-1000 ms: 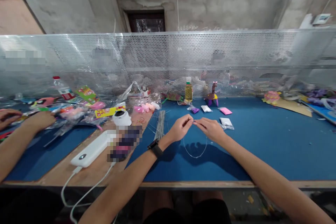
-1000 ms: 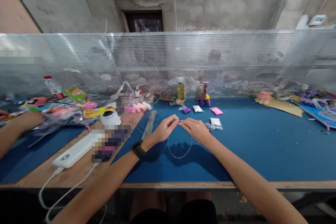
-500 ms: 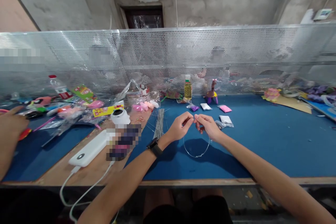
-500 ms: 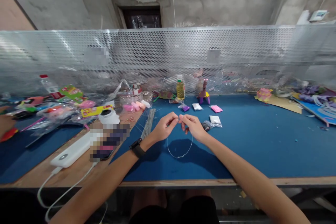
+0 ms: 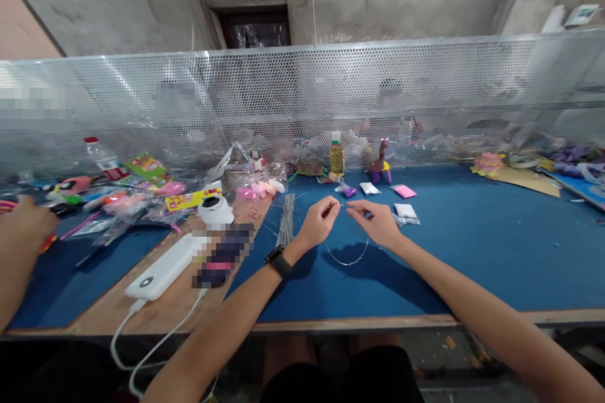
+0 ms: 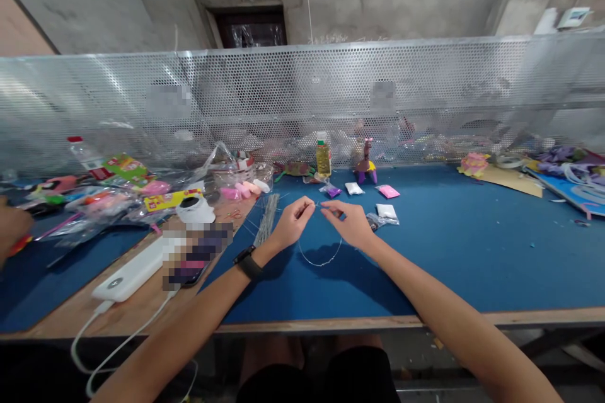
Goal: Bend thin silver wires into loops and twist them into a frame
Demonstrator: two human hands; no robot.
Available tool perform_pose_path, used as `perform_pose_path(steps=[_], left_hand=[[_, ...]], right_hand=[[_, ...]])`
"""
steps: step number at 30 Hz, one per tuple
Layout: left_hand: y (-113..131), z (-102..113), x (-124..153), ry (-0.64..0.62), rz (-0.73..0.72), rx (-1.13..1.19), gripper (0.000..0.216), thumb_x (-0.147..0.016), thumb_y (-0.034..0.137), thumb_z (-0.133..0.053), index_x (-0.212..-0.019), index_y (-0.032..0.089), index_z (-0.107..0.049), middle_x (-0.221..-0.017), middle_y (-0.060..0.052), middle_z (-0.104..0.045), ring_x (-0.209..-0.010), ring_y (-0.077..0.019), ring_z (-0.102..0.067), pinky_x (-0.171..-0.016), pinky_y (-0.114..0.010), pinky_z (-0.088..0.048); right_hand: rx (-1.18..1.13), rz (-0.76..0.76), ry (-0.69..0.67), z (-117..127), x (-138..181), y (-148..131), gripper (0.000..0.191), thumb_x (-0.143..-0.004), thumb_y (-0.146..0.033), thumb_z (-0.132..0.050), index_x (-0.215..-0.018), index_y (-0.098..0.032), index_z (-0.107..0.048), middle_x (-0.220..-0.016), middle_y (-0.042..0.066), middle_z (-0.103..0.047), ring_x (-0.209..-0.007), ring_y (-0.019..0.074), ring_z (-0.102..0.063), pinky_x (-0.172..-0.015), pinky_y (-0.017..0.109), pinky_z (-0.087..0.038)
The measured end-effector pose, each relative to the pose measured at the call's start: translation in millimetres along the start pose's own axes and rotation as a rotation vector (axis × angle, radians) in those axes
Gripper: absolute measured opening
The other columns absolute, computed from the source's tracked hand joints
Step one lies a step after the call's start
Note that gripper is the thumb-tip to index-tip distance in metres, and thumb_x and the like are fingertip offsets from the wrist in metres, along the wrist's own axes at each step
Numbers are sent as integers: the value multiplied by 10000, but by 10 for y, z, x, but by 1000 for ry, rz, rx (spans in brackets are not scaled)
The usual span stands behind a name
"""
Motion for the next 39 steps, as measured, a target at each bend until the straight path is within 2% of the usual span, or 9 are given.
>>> perform_pose_path(steps=[3, 7, 11, 18, 23, 27, 34, 37, 39], left_hand=[[1, 14, -8, 1, 1, 6, 330, -1012, 430, -479, -796, 183, -514, -699, 26, -448, -639, -117, -382, -611, -243, -335], [34, 10, -6, -3, -18, 7, 333, -1017, 418, -482, -786, 179, -511, -701, 29, -451, -635, -112, -376, -615, -242, -337], [47, 16, -1, 1, -46, -39, 327, -1019, 410, -484, -791, 178, -521, -712, 22, -480, -641, -114, -390, -629, -244, -347], [34, -5, -3, -35, -93, -124, 305, -1020, 387, -481, -814, 176, -556, -723, 7, -502, -647, -125, -420, -633, -254, -353], [50, -19, 3, -59, -122, -151, 290, -1023, 368, -484, -825, 176, -574, -732, 4, -521, -646, -126, -433, -639, -260, -356], [90, -39, 16, -109, -162, -163, 280, -1021, 351, -488, -828, 173, -586, -731, 1, -531, -647, -128, -435, -628, -261, -344], [140, -68, 26, -146, -160, -127, 288, -1024, 346, -491, -841, 167, -624, -749, -9, -575, -648, -127, -456, -638, -262, -355], [169, -70, 24, -139, -178, -102, 289, -1023, 342, -488, -840, 163, -623, -762, -16, -586, -668, -129, -472, -648, -260, -362], [168, -68, 18, -138, -168, -93, 291, -1021, 344, -489, -837, 160, -618, -765, -16, -589, -664, -126, -468, -643, -258, -360]], right_hand=[[108, 138, -22, -44, 23, -52, 298, -970, -428, -577, -1090, -271, -799, -909, 61, -765, -739, 201, -655, -720, 321, -527], [206, 217, -81, -88, 42, -95, 337, -1015, -377, -513, -1204, -272, -771, -930, 69, -747, -805, 205, -672, -759, 316, -517], [276, 230, -105, -99, 45, -96, 370, -1040, -364, -472, -1287, -257, -726, -912, 78, -725, -812, 212, -672, -761, 320, -523], [323, 223, -162, -153, 35, -55, 372, -1055, -305, -419, -1313, -268, -685, -1222, 95, -737, -1104, 270, -688, -941, 399, -526], [304, 215, -185, -134, 31, -103, 330, -1039, -277, -425, -1193, -239, -714, -1120, 93, -756, -1004, 251, -693, -871, 359, -503], [135, 119, -214, -120, 8, -71, 262, -997, -305, -468, -994, -211, -712, -786, 27, -682, -693, 173, -586, -684, 290, -441], [-543, -357, -409, -289, 78, 119, 318, -853, -527, -638, -848, -211, -601, -563, -76, -335, -505, 112, -307, -491, 240, -285], [-651, -409, -454, -331, 122, 98, 332, -857, -537, -653, -854, -218, -562, -580, -85, -295, -504, 107, -295, -481, 229, -274], [-540, -338, -431, -300, 112, 96, 340, -898, -555, -603, -884, -216, -580, -582, -71, -355, -508, 117, -354, -485, 236, -312]])
Point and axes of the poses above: each hand's wrist, its own x-axis away from the middle knuckle, its own z-axis out of the back of the hand, y = z × x, the point moved 7 cm from there along -x, towards the middle knuckle
